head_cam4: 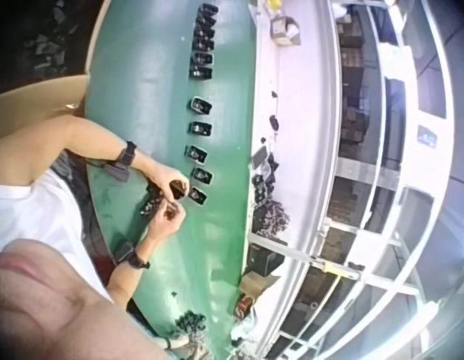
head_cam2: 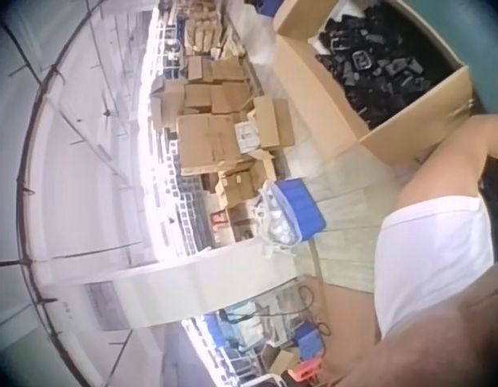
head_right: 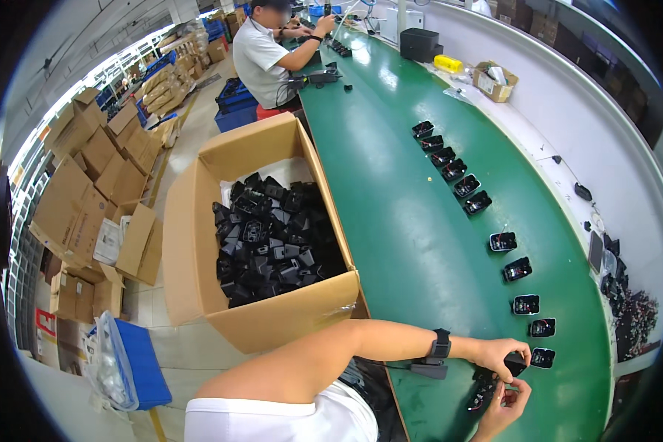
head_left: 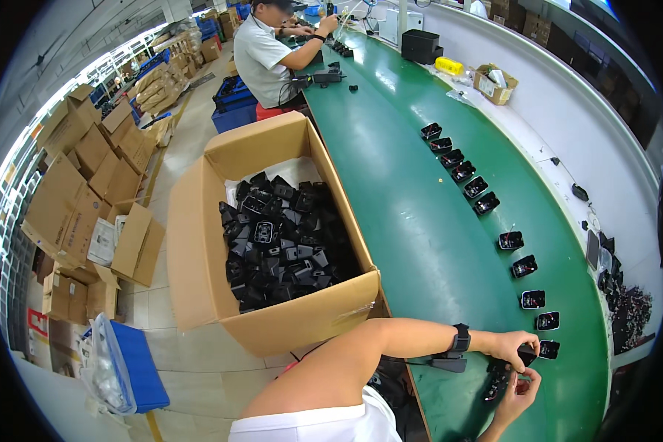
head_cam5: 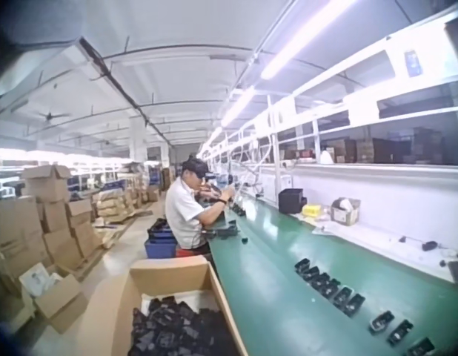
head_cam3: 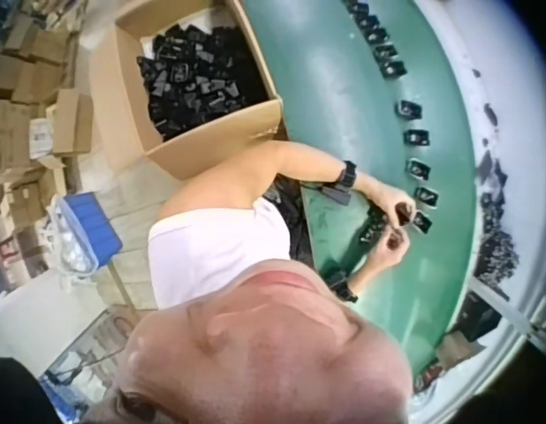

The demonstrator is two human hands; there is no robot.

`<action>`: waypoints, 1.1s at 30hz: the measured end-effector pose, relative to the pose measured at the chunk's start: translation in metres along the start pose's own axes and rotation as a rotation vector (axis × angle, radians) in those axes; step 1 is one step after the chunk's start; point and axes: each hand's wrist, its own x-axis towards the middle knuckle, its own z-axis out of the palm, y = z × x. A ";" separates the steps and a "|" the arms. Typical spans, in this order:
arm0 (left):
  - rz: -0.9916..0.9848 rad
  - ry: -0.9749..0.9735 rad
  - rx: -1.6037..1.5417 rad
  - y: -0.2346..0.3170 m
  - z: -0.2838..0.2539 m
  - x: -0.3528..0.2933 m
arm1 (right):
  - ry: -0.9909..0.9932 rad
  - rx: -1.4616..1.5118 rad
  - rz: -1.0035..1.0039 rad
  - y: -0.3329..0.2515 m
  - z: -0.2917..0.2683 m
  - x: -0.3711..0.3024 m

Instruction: Assembling electronic components by inserting small motors and wiring into plastic casings on a production line.

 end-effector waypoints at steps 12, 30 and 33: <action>0.038 -0.072 0.014 -0.001 -0.006 0.004 | -0.014 0.003 0.027 -0.013 -0.001 0.001; 0.012 0.083 0.373 0.024 -0.012 -0.010 | -0.014 -0.002 0.055 -0.034 0.004 0.016; 0.036 0.113 0.515 0.036 -0.012 -0.012 | 0.044 0.038 -0.111 -0.007 0.015 0.019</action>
